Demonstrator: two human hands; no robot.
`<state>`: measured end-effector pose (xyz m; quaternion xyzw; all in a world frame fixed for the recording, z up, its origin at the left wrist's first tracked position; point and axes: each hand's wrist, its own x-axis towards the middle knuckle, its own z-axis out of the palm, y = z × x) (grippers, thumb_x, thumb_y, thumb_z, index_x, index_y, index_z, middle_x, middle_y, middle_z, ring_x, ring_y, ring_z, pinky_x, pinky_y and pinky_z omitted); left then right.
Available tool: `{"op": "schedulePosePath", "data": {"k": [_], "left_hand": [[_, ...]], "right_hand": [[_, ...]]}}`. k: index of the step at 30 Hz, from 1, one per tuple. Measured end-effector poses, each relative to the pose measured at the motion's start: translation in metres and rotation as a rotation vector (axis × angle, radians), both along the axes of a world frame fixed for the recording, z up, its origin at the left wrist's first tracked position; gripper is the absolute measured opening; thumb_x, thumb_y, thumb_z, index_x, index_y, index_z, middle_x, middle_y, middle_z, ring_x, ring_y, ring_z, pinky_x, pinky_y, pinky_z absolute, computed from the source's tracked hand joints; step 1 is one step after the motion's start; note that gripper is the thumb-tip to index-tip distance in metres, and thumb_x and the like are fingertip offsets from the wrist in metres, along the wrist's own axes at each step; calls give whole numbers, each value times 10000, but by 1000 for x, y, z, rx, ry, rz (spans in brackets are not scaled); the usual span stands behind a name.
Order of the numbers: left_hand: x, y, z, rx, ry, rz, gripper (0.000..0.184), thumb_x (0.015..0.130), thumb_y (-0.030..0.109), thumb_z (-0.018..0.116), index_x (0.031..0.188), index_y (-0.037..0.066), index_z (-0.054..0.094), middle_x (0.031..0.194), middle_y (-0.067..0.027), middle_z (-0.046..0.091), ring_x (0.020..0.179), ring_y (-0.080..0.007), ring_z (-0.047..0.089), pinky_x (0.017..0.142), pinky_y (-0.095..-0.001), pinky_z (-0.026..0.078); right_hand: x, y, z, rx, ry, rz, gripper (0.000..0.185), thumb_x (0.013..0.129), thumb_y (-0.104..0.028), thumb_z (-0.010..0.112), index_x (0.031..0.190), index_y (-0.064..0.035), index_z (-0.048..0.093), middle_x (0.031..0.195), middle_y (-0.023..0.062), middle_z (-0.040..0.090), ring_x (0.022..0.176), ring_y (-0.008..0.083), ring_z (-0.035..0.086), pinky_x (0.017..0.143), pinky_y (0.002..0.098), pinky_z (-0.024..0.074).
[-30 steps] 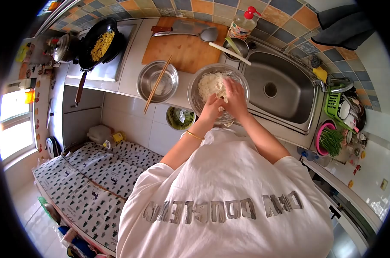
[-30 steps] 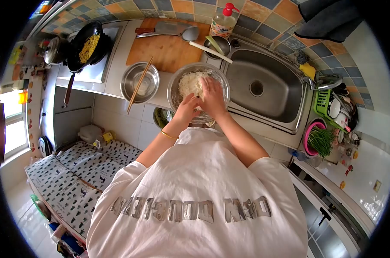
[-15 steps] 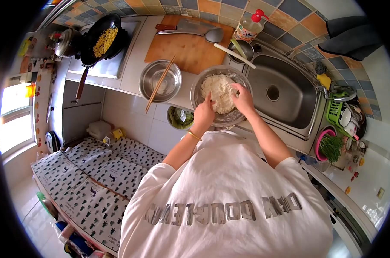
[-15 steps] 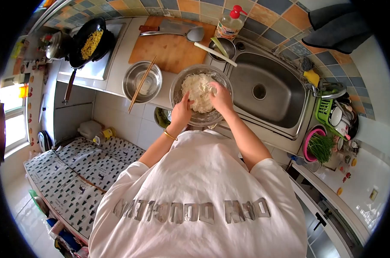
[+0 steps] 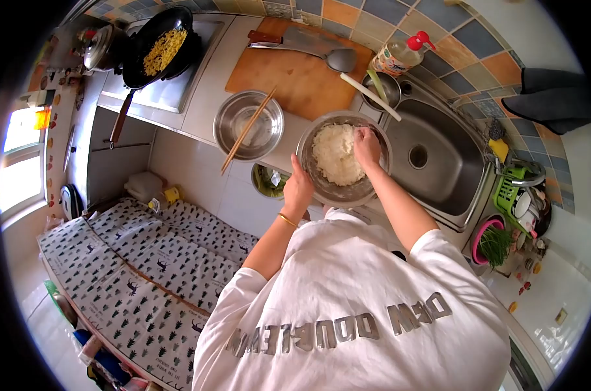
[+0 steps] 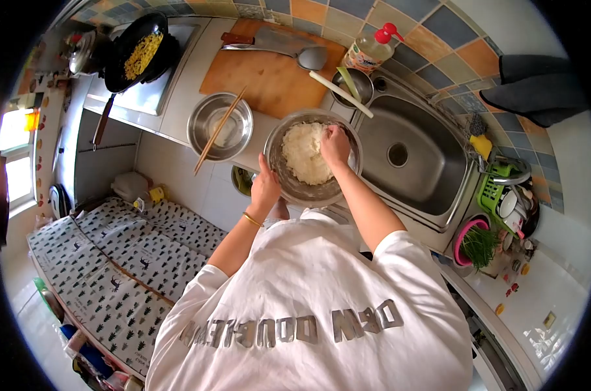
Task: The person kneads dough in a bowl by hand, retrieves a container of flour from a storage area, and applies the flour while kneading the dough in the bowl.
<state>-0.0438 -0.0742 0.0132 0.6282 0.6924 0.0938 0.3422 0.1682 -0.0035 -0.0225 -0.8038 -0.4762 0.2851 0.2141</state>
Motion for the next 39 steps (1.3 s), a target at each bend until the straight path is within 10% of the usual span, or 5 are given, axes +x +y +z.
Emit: {"op": "schedulePosePath", "data": {"k": [7,12,20,28,39], "left_hand": [[-3,-1,1,9,-138,7,639,913,104,448,1440,-24,111,717,-274,631,631,-448,612,567,-507,483],[-5,1,-2,2,-153,24,616,906,79,449,1425,-27,134,728,-277,628,642,-451,609,569,-509,479],[-6,7,0,-19,-199,32,589,911,74,437,1417,3,143,753,-301,624,691,-478,610,602,-529,478],[-6,8,3,-47,-206,32,587,922,92,426,1426,12,137,782,-307,630,723,-472,623,638,-521,489],[-9,9,1,-18,-154,-20,614,927,106,424,1440,-6,104,798,-298,633,706,-464,621,612,-512,491]], "right_hand": [[-15,29,21,-197,185,229,499,906,-492,455,1026,-55,663,1002,170,674,946,355,624,827,442,477],[-31,53,11,-397,79,718,809,672,-739,602,1111,-64,670,1092,185,667,1049,347,620,924,409,451],[14,9,65,-54,-116,979,589,641,-468,794,1035,-82,586,1165,163,561,1174,351,488,1040,477,284],[6,-27,68,-97,-129,943,512,660,-122,724,1119,-124,499,1102,98,582,1102,336,529,901,454,446],[2,-19,107,8,-461,687,434,717,-132,692,1116,-116,522,1048,96,591,993,327,585,801,454,498]]}}
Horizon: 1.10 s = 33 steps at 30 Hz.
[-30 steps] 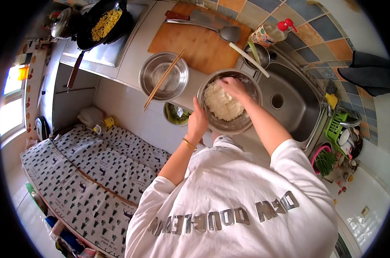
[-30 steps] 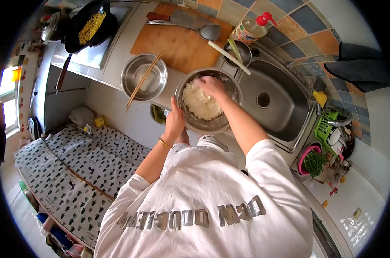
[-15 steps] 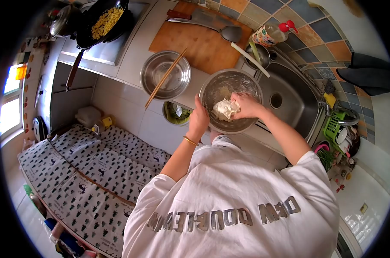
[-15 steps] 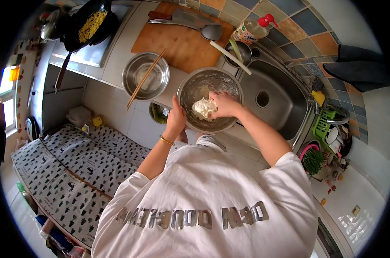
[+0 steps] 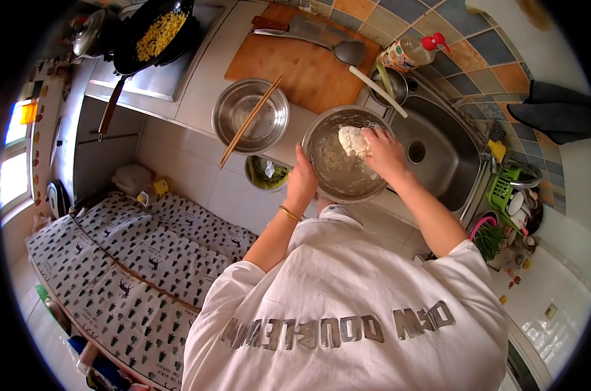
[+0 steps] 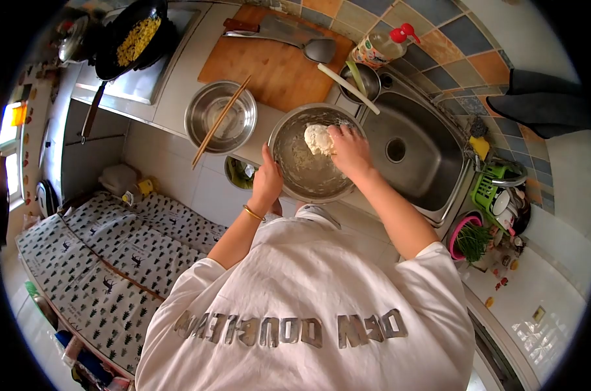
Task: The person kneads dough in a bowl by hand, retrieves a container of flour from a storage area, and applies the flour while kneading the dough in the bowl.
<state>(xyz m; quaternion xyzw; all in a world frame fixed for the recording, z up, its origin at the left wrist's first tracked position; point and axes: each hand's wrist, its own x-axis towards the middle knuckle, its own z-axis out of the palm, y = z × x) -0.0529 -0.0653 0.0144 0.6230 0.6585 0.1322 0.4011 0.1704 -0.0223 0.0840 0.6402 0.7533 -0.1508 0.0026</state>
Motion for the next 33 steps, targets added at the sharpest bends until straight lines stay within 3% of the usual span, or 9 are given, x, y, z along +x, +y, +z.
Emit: {"op": "schedulePosePath", "data": {"k": [8,13,19,22,23,26,29,32,33], "left_hand": [[4,6,9,20,-8,-24,625,922,103,436,1439,-13,105,802,-298,631,696,-467,613,600,-519,486],[3,7,11,30,-11,-32,638,900,88,450,1427,-43,115,788,-296,630,672,-469,608,586,-523,482],[0,9,8,38,-34,-44,656,864,62,470,1408,-85,134,778,-302,631,665,-474,611,594,-527,487],[-2,7,3,60,-53,-49,657,861,55,467,1408,-86,131,790,-305,632,675,-478,612,606,-528,487],[-3,7,3,71,-63,-51,658,859,51,466,1409,-86,131,797,-308,631,682,-479,612,610,-528,486],[-6,7,5,36,-67,-45,660,853,40,462,1411,-83,131,820,-316,629,705,-481,614,623,-530,485],[-6,9,3,-3,-71,-46,662,854,40,461,1415,-80,129,842,-325,627,726,-482,617,636,-532,485],[-6,10,4,-34,-52,-42,666,862,53,459,1419,-77,118,852,-326,628,737,-481,619,644,-531,486],[-5,11,5,-48,-44,-45,668,865,58,458,1421,-77,114,854,-326,629,739,-481,620,646,-531,486]], "right_hand": [[-36,0,-70,213,-441,-36,311,824,-173,574,1096,-49,488,977,101,555,924,254,566,693,406,489],[-55,-21,-78,104,-554,21,417,807,-260,628,1153,-77,483,1069,97,500,1006,271,491,819,448,430],[-46,-31,-20,122,-103,-99,526,681,-258,764,1115,-75,529,1044,114,495,1045,291,489,858,455,425],[-37,-14,-3,-86,74,-269,281,707,-165,715,905,-57,548,1088,110,552,1036,276,502,829,428,413],[-31,-9,-20,-104,153,-354,205,726,-134,691,814,-46,529,991,99,606,906,235,562,734,393,437],[-9,6,-66,-453,637,-703,222,736,-196,687,830,-20,590,864,126,610,854,295,605,732,366,473],[-3,9,-73,-380,460,-867,256,744,-240,686,851,-26,596,842,133,622,776,298,610,695,375,477],[16,1,-92,-140,405,-674,394,733,-330,719,978,-43,603,1020,160,641,878,307,616,732,369,480],[15,-3,-89,-226,236,-589,606,704,-403,758,1137,-30,556,1195,204,590,1008,311,602,818,370,477]]}}
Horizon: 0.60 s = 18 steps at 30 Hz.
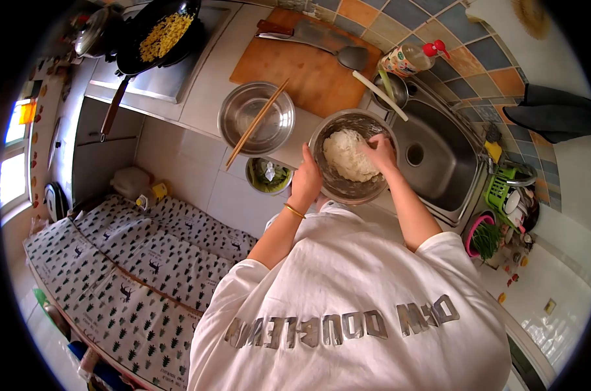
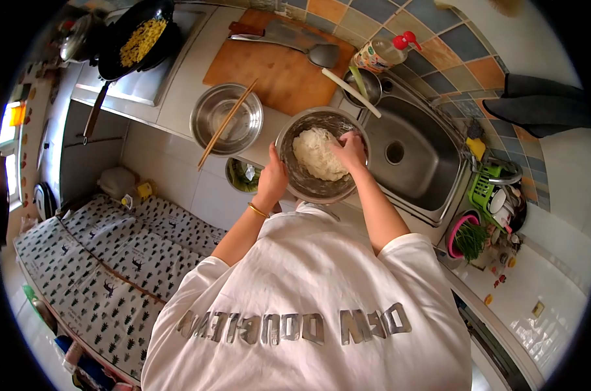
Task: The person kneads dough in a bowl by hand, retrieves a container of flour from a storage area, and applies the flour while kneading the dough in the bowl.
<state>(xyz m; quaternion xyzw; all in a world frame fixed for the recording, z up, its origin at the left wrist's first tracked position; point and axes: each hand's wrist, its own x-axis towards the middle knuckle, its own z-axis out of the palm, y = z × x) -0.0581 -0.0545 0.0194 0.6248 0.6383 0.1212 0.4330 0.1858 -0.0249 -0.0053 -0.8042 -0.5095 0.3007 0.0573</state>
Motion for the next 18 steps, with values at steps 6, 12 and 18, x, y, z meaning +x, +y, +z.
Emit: {"op": "schedulePosePath", "data": {"k": [6,12,18], "left_hand": [[-1,1,0,-16,-8,-2,680,875,74,450,1435,-56,87,853,-321,629,749,-477,619,652,-523,487],[-2,0,-6,28,-17,-7,691,873,73,460,1435,-54,79,842,-318,631,729,-471,622,644,-521,492],[-2,2,-2,1,28,-25,670,876,74,462,1423,-73,105,817,-307,636,683,-458,625,606,-521,499]], "right_hand": [[9,1,-20,-374,460,-99,770,723,-409,789,1294,11,487,1259,149,583,1166,239,552,979,332,414],[-20,-24,5,-277,697,-258,806,663,-333,828,1310,6,487,1220,161,596,1151,247,555,971,344,432],[-11,-22,39,19,639,-360,613,652,-151,814,1177,14,543,1103,141,642,999,235,624,876,332,491]]}}
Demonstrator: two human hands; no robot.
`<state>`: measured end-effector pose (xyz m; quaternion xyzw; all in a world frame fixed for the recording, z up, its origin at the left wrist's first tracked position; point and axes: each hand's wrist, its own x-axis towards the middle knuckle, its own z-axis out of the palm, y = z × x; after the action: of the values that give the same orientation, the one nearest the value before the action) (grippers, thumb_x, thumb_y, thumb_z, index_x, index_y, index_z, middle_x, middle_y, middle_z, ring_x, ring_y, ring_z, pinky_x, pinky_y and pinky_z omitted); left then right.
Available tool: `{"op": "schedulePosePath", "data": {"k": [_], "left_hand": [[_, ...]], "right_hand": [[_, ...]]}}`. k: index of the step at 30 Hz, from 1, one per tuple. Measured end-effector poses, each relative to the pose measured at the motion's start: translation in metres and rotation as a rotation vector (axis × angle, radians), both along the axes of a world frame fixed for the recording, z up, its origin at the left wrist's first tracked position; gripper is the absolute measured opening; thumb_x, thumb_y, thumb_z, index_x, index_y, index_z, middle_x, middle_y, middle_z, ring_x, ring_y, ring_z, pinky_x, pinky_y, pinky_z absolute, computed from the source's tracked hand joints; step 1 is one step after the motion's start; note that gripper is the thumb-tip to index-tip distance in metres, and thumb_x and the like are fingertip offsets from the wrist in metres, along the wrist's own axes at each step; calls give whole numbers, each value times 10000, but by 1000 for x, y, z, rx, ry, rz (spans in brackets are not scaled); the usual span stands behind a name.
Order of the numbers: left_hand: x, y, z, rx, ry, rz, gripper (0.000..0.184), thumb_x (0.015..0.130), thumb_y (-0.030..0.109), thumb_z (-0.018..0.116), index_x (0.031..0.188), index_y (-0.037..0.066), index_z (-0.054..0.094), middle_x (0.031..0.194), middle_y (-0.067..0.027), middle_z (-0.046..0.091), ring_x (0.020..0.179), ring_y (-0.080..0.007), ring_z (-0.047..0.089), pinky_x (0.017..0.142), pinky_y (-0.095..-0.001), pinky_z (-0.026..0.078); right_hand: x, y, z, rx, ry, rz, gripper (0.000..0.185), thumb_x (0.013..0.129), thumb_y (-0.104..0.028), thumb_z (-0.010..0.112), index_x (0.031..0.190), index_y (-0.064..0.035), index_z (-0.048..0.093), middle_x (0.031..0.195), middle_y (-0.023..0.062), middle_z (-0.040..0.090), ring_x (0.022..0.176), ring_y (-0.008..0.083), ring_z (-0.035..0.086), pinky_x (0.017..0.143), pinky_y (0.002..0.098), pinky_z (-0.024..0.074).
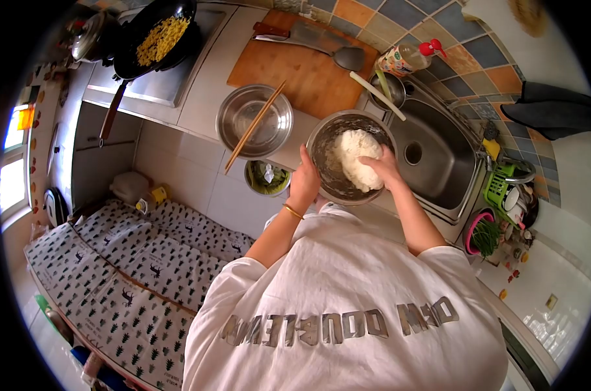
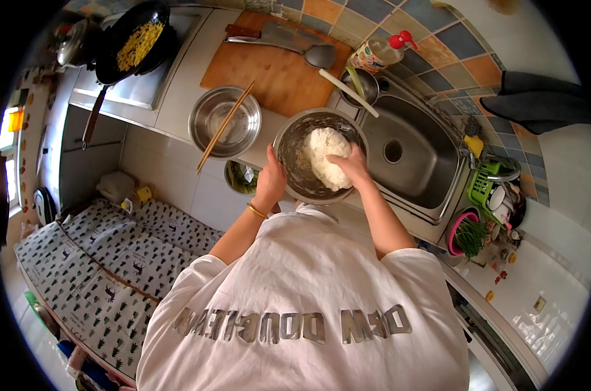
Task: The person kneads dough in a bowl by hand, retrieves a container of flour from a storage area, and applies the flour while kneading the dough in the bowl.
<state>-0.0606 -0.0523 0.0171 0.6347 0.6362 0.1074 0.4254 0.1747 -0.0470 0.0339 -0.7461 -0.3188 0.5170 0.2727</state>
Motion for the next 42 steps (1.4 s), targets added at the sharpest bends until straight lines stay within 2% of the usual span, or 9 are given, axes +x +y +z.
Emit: {"op": "schedulePosePath", "data": {"k": [3,9,22,31,35,36,39,40,42], "left_hand": [[0,-1,0,17,-10,-7,664,872,69,457,1422,-75,114,821,-308,635,700,-463,625,615,-521,498],[1,-2,-4,40,-36,12,667,866,69,460,1420,-79,120,831,-305,635,712,-472,620,632,-523,495],[2,-3,-9,42,-21,4,650,905,103,443,1420,-86,95,754,-282,635,648,-450,623,557,-517,495],[-1,-1,10,-28,-49,-12,654,891,83,434,1418,-92,88,767,-287,633,632,-451,614,567,-501,500],[-2,-4,-1,12,-50,-10,643,905,105,445,1423,-56,101,739,-284,624,642,-453,607,575,-520,484],[-2,-5,-3,44,-47,-3,637,914,119,451,1427,-36,107,722,-280,621,645,-454,603,578,-529,476],[-2,-5,-9,52,-51,0,631,916,120,445,1426,-38,110,736,-286,622,654,-460,602,584,-530,473],[-2,-5,-10,55,-44,-12,635,907,108,443,1420,-60,109,756,-295,625,659,-459,609,582,-524,482],[-3,-4,-11,61,-30,-36,644,887,84,439,1406,-104,108,797,-312,630,671,-457,623,579,-511,499]], "right_hand": [[6,4,20,108,-611,222,628,648,-237,809,1133,32,515,1098,213,622,983,326,629,837,383,509],[-46,11,36,13,-859,326,605,648,-256,797,1090,6,479,1077,213,602,983,357,612,821,440,514],[-78,2,-51,71,-768,341,830,652,-384,787,1275,-7,388,1235,206,545,1120,370,548,921,436,450],[-51,-9,-49,3,-532,403,924,673,-422,770,1382,-50,310,1375,217,427,1283,355,424,1015,424,396],[-22,-12,4,14,-461,489,731,729,-267,746,1362,-111,414,1353,207,434,1293,341,404,1058,383,363],[-23,-11,8,107,-534,427,484,739,-203,728,1167,-83,536,1289,170,481,1233,319,440,1000,384,394],[-39,0,20,293,-590,328,325,734,-197,719,963,-61,532,1121,124,566,999,265,529,827,374,441],[-53,11,28,264,-457,234,236,727,-143,691,723,-45,477,807,91,599,699,253,504,645,371,420],[-75,18,8,145,-210,195,244,707,-100,665,624,-40,444,627,86,520,578,247,452,576,379,399]]}}
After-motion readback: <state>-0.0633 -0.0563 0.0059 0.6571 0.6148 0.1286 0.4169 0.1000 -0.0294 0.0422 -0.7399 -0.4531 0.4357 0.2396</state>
